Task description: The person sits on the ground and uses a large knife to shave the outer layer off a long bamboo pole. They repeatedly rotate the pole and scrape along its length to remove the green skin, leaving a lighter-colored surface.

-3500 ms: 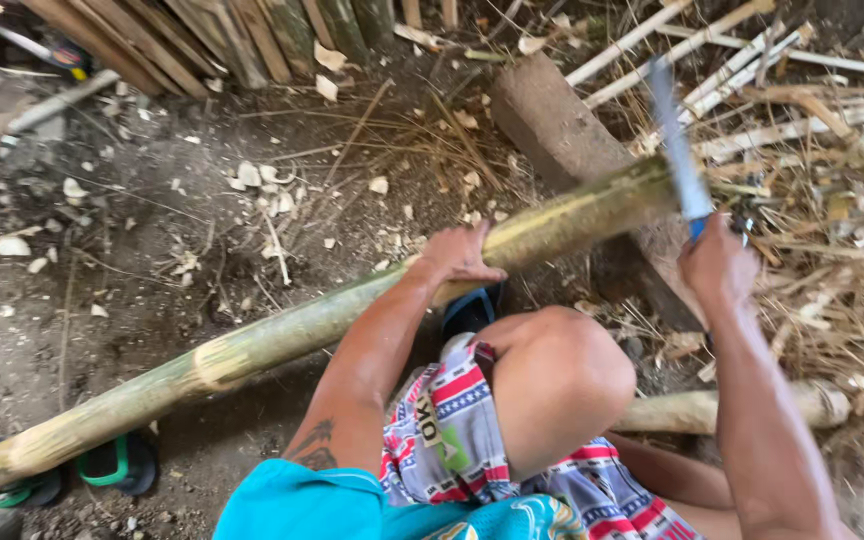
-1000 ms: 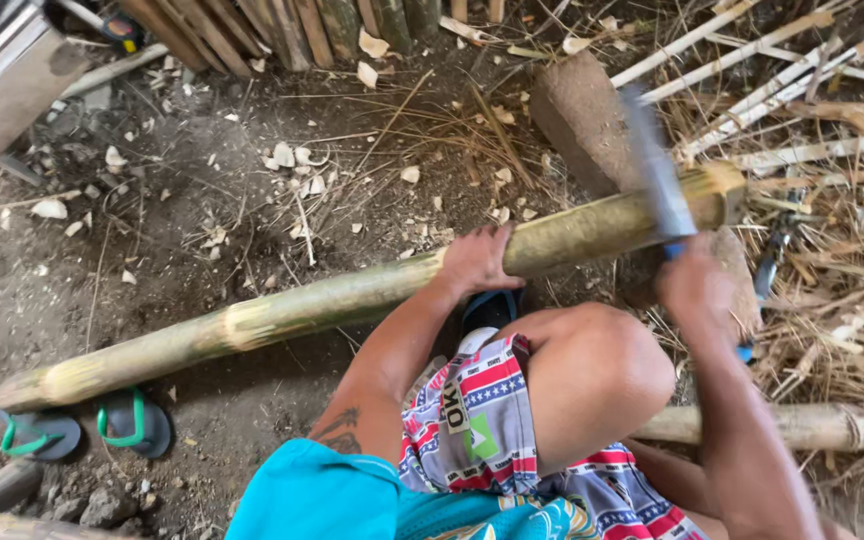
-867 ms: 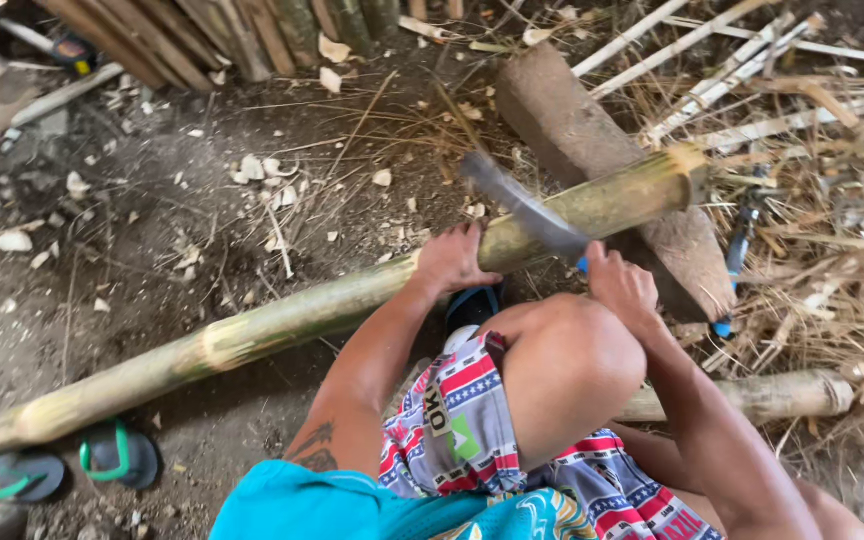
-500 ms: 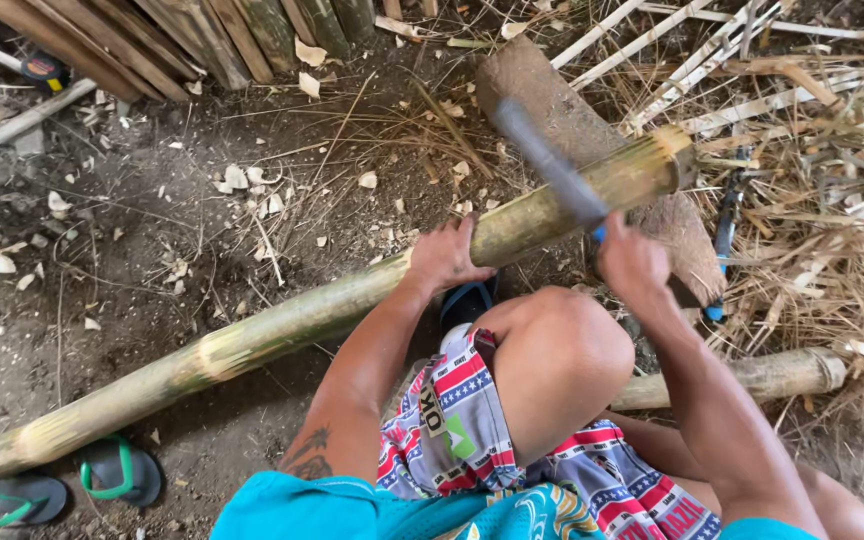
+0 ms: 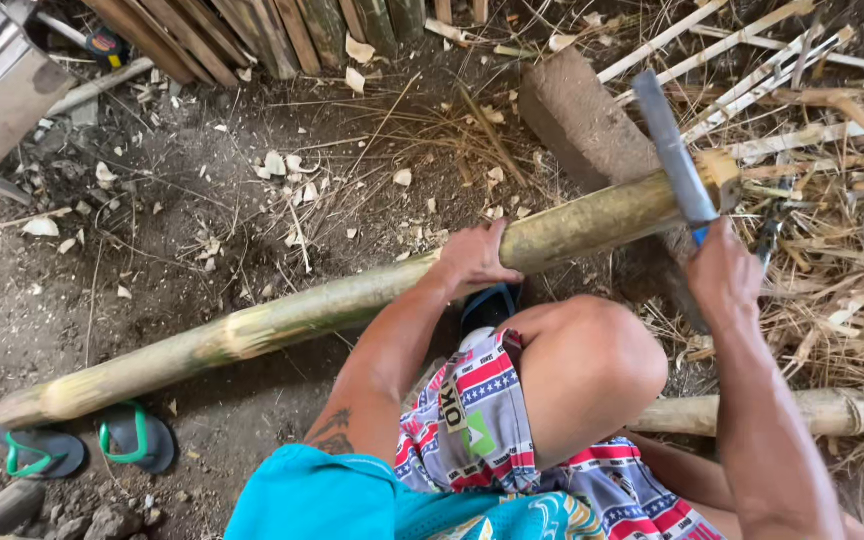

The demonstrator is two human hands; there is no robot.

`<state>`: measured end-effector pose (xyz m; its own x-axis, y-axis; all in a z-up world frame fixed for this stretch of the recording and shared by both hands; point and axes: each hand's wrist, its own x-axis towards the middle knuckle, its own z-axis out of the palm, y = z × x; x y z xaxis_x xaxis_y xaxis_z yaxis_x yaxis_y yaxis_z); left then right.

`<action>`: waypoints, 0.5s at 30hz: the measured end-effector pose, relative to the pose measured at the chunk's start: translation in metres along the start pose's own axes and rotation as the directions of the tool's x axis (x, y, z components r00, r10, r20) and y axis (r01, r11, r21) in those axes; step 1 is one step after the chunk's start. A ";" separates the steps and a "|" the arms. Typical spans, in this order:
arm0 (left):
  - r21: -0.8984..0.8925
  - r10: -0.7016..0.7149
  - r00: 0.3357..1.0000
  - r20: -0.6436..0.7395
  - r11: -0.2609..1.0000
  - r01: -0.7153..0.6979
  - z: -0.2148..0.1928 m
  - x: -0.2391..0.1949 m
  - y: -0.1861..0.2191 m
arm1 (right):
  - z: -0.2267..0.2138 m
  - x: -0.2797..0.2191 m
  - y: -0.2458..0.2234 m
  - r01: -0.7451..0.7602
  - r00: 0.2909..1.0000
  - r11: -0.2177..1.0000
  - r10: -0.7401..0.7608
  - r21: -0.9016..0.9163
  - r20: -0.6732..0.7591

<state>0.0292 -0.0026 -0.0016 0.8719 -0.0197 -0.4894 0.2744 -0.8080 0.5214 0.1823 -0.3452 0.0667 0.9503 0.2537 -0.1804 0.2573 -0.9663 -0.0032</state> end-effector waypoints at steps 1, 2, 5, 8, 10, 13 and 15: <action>-0.038 0.050 0.998 0.036 0.998 -0.048 0.006 -0.001 -0.005 | 0.006 -0.008 -0.001 -0.020 1.000 1.000 0.020 0.002 0.023; -0.074 0.106 0.992 0.063 0.992 -0.101 0.010 0.000 -0.010 | 0.012 -0.014 -0.006 -0.042 0.998 0.999 0.042 0.005 0.037; -0.082 0.147 0.986 0.079 0.987 -0.141 0.022 0.001 -0.016 | 0.017 -0.019 -0.004 -0.041 0.999 0.999 0.041 0.000 0.028; 0.023 0.226 0.973 -0.053 0.974 -0.225 0.041 -0.011 -0.011 | 0.021 -0.028 -0.001 -0.042 0.999 0.999 0.041 0.008 0.025; 0.106 0.231 0.965 -0.128 0.970 -0.218 0.047 -0.021 0.000 | 0.021 -0.024 -0.005 -0.050 0.999 0.998 0.049 0.029 0.016; 0.173 0.134 0.978 -0.159 0.979 -0.106 0.045 -0.034 0.015 | 0.022 -0.013 -0.015 -0.064 0.998 0.996 0.064 0.060 -0.005; 0.173 0.104 0.980 -0.172 0.982 -0.074 0.038 -0.038 0.022 | 0.019 -0.011 -0.018 -0.069 0.998 0.996 0.069 0.059 -0.006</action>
